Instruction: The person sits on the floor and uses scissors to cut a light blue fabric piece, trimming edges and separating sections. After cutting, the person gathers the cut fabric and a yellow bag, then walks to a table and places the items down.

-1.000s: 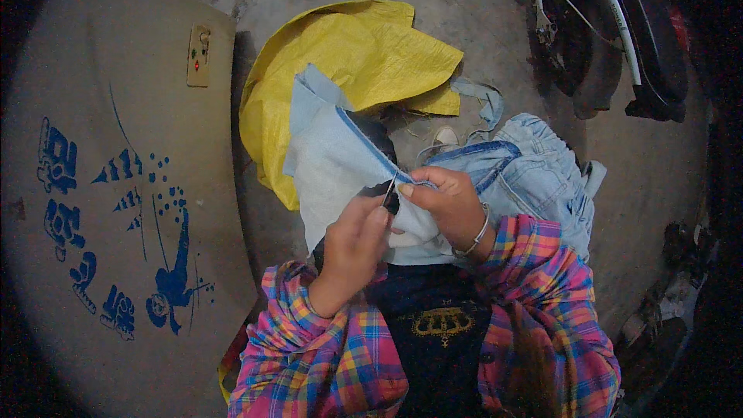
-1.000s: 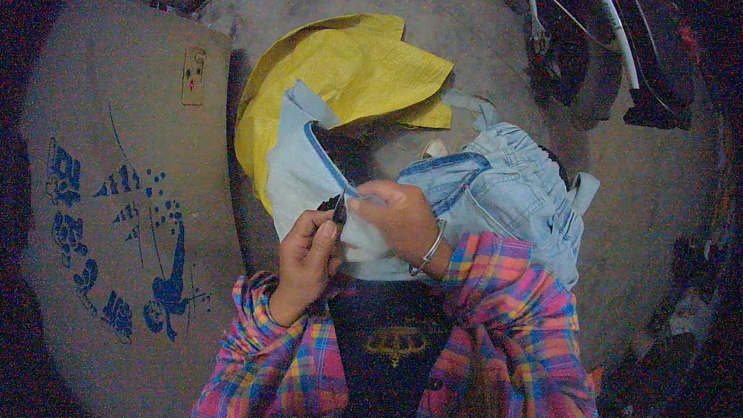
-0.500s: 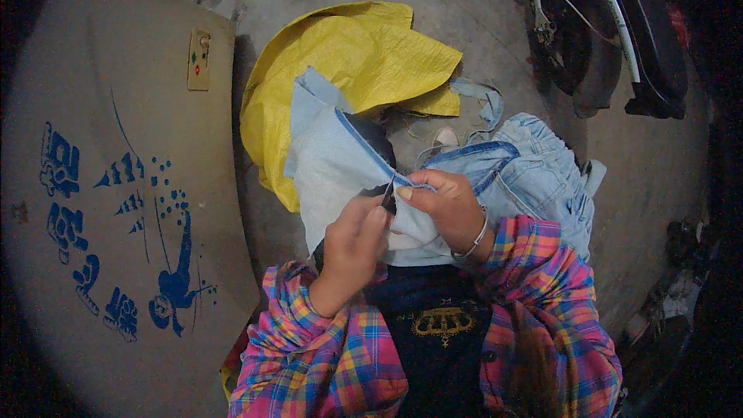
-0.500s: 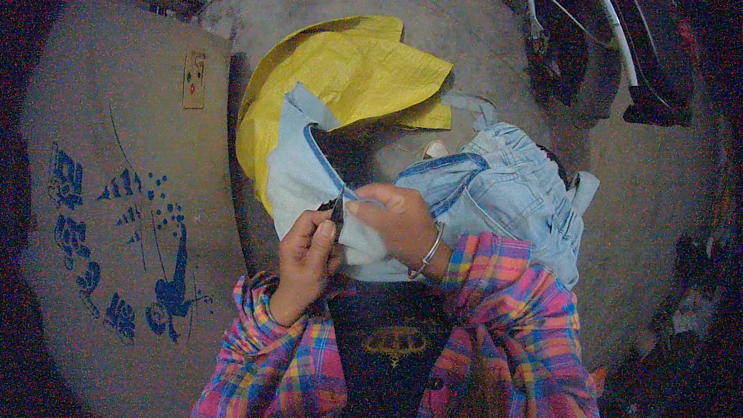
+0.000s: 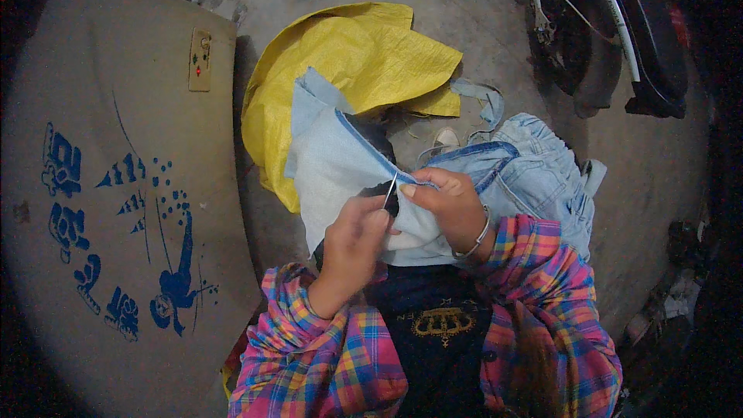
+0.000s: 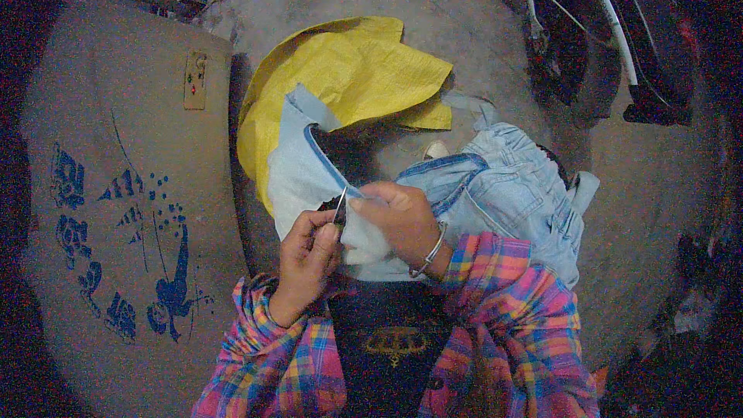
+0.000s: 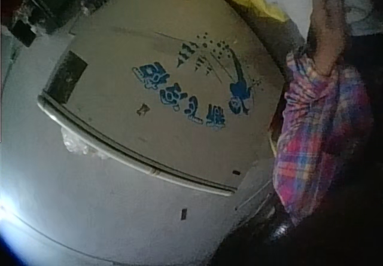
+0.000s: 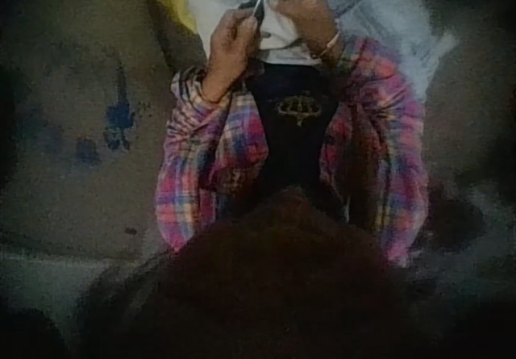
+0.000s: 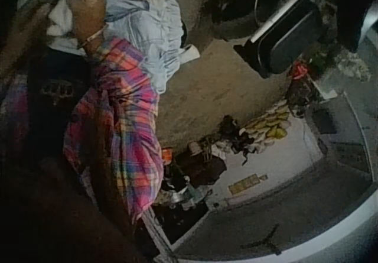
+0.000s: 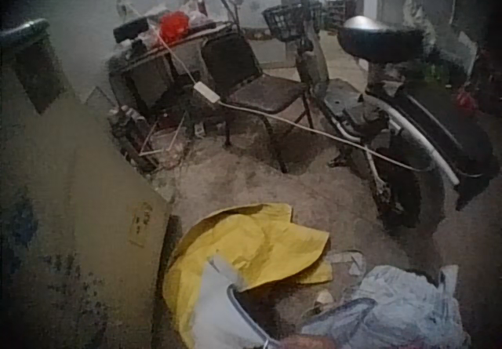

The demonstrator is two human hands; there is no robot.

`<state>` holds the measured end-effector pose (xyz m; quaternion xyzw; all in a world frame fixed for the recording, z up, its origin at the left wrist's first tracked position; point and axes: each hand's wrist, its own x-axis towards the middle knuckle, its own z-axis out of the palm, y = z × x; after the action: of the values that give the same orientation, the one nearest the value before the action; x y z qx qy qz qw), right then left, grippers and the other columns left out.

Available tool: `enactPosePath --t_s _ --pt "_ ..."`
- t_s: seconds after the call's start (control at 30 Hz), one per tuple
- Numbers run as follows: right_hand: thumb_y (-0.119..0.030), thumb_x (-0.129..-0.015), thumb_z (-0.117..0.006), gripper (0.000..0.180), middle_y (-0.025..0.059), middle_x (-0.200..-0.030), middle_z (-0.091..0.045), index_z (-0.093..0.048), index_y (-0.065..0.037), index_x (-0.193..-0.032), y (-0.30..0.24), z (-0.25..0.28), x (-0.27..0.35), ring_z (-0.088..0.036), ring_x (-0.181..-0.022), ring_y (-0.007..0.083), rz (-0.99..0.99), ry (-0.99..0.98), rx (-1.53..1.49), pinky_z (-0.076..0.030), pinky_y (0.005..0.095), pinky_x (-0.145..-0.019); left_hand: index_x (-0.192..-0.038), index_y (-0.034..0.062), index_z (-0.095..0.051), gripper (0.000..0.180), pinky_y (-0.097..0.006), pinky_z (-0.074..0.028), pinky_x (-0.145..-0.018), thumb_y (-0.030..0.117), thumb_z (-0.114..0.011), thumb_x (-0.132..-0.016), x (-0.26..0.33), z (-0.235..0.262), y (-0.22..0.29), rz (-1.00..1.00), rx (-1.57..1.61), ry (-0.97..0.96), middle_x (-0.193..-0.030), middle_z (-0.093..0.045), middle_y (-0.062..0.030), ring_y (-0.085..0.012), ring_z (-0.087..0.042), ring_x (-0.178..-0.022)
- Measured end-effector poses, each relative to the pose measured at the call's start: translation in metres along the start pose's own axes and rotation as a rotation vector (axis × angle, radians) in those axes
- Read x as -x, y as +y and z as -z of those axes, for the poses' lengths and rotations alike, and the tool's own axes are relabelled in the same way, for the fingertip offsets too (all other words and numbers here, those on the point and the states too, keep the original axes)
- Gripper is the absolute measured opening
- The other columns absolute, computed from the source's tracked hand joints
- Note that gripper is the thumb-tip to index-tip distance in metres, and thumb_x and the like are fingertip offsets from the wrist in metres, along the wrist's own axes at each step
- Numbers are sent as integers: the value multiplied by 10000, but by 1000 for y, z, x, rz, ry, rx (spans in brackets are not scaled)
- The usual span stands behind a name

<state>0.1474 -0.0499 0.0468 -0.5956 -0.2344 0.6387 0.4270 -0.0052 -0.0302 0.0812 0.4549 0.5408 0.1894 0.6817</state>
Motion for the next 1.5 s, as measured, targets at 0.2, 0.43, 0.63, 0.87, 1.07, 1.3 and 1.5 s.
enactPosePath --t_s 0.2,0.43,0.63,0.87,1.07,1.3,1.5 --pt "-225 -732 -581 269 80 -688 -580 -581 23 -834 1 1 -1 -536 -625 93 35 -35 38 -434 239 -546 -985 -11 -504 225 -225 -430 -614 138 -489 -817 -1 0 -2 -49 -97 33 -749 -586 -78 -110 -554 -692" --pt "-231 -735 -572 271 80 -705 -581 -581 20 -835 1 -2 -1 -541 -648 100 50 -30 54 -437 239 -571 -980 -8 -512 224 -221 -421 -591 142 -488 -816 1 3 -2 11 -89 21 -719 -574 -63 -96 -528 -652" --pt "-213 -731 -580 279 76 -719 -592 -573 39 -849 2 -4 1 -539 -658 98 -8 -18 -12 -438 234 -579 -976 -8 -516 221 -221 -411 -576 148 -475 -825 2 2 -2 -51 -47 47 -722 -567 -67 -93 -517 -643" --pt "-210 -725 -583 283 93 -721 -594 -572 41 -854 4 -6 1 -544 -657 105 -12 -17 -40 -441 237 -586 -978 -14 -515 214 -217 -417 -604 124 -482 -818 2 5 -3 -51 -92 34 -730 -570 -68 -99 -527 -667" --pt "-187 -727 -578 247 87 -728 -593 -573 35 -834 1 -6 3 -543 -651 99 207 -36 160 -445 236 -586 -979 -19 -510 207 -220 -420 -612 112 -466 -824 3 5 -2 -94 -104 40 -744 -571 -70 -110 -531 -678" --pt "-87 -761 -542 128 38 -747 -587 -555 -15 -866 -25 -1 8 -540 -626 92 15 121 -371 -436 216 -562 -1037 -2 -435 246 -173 -332 -500 97 -464 -814 3 31 -3 -172 -32 162 -688 -495 -11 -42 -398 -557" --pt "-90 -769 -506 214 48 -800 -555 -492 -17 -970 -53 25 20 -539 -704 125 393 360 -445 -438 245 -669 -947 1 -511 231 -180 -380 -601 15 -558 -722 26 72 -11 -168 -279 484 -756 -518 4 -45 -453 -667"
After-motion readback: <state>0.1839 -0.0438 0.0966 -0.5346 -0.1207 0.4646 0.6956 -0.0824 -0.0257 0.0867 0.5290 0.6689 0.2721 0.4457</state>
